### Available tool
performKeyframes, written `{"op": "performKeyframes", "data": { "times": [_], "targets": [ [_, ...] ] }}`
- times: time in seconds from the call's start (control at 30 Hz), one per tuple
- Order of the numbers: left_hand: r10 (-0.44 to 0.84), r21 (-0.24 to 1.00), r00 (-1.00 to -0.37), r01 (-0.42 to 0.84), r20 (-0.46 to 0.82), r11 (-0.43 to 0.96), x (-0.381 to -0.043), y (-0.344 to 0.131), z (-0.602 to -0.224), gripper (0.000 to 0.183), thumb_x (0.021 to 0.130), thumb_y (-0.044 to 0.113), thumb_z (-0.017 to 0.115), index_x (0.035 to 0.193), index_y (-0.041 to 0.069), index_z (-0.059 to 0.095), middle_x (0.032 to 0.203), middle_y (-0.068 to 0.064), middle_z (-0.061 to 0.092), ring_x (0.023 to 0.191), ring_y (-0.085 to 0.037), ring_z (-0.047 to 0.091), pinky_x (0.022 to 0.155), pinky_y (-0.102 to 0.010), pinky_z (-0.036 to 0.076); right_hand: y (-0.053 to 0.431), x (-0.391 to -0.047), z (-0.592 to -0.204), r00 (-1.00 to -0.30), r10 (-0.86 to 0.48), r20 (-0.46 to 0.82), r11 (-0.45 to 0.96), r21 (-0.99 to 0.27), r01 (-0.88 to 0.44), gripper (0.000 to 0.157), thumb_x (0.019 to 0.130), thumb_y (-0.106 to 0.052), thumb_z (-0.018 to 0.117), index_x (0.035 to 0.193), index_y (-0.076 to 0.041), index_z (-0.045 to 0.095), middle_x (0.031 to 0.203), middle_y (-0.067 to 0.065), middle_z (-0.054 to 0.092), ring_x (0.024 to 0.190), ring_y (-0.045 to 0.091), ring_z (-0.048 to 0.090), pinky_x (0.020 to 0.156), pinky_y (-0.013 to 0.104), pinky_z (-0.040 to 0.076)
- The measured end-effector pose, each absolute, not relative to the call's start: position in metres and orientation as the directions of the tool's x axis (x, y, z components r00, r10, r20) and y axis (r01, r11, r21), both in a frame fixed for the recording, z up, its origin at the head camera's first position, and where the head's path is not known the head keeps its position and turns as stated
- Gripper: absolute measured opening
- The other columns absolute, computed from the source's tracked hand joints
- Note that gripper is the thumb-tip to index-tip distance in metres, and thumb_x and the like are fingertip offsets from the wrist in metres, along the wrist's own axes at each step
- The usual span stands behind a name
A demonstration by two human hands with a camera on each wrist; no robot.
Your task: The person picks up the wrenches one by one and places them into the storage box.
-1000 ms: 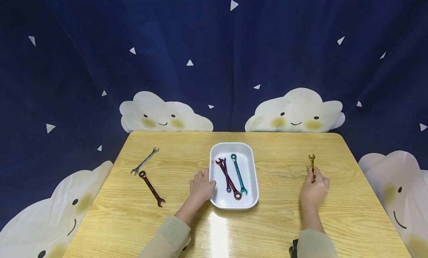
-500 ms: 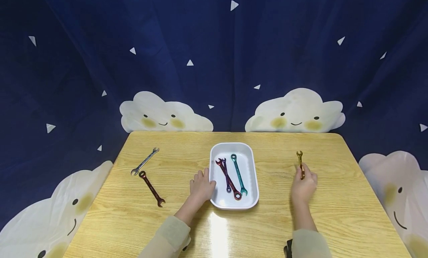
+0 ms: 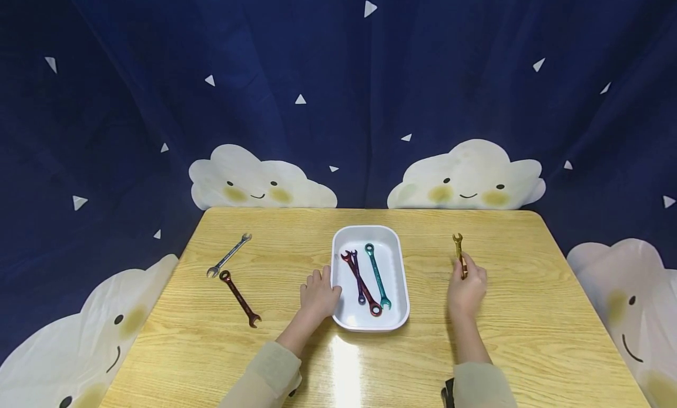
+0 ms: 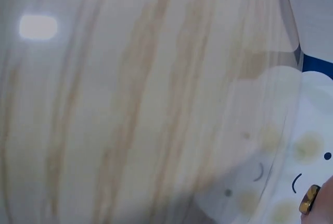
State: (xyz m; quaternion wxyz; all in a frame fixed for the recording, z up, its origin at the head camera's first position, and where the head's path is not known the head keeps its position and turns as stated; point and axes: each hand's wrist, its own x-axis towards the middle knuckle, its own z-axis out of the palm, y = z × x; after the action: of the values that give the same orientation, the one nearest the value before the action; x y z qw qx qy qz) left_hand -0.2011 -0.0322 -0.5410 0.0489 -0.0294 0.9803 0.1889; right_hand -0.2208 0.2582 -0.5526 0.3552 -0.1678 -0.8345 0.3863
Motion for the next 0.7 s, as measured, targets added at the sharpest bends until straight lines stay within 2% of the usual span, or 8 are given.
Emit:
{"op": "performKeyframes", "data": {
  "times": [0.17, 0.57, 0.7],
  "targets": [
    [-0.041, 0.369, -0.993, -0.080, -0.114, 0.926, -0.201, -0.031, -0.541, 0.043, 0.084, 0.031, 0.046, 0.120, 0.010, 0.039, 0.101, -0.014, 0.041, 0.093, -0.029, 0.040, 0.078, -0.044, 0.033, 0.250, -0.223, -0.548, -0.685, 0.543, 0.486, 0.654, -0.756, -0.019, 0.025, 0.086, -0.010, 0.059, 0.109, 0.000, 0.064, 0.080, 0.021, 0.056, 0.070, 0.021, 0.048, 0.059, 0.019, 0.031],
    [-0.044, 0.367, -0.992, -0.086, -0.122, 0.926, -0.202, -0.032, -0.541, 0.045, 0.084, 0.031, 0.046, 0.122, 0.010, 0.039, 0.103, -0.014, 0.042, 0.093, -0.029, 0.040, 0.078, -0.044, 0.034, 0.232, -0.227, -0.541, -0.688, 0.502, 0.525, 0.659, -0.747, -0.089, 0.024, 0.085, -0.008, 0.060, 0.107, 0.001, 0.065, 0.078, 0.021, 0.058, 0.066, 0.018, 0.048, 0.058, 0.010, 0.028],
    [-0.042, 0.366, -0.992, -0.084, -0.121, 0.927, -0.201, -0.031, -0.539, 0.044, 0.084, 0.031, 0.046, 0.122, 0.010, 0.039, 0.103, -0.014, 0.042, 0.093, -0.029, 0.040, 0.078, -0.044, 0.034, 0.225, -0.228, -0.540, -0.682, 0.495, 0.539, 0.654, -0.748, -0.116, 0.023, 0.084, -0.006, 0.062, 0.105, 0.003, 0.065, 0.076, 0.021, 0.058, 0.066, 0.020, 0.048, 0.058, 0.012, 0.029]
  ]
}}
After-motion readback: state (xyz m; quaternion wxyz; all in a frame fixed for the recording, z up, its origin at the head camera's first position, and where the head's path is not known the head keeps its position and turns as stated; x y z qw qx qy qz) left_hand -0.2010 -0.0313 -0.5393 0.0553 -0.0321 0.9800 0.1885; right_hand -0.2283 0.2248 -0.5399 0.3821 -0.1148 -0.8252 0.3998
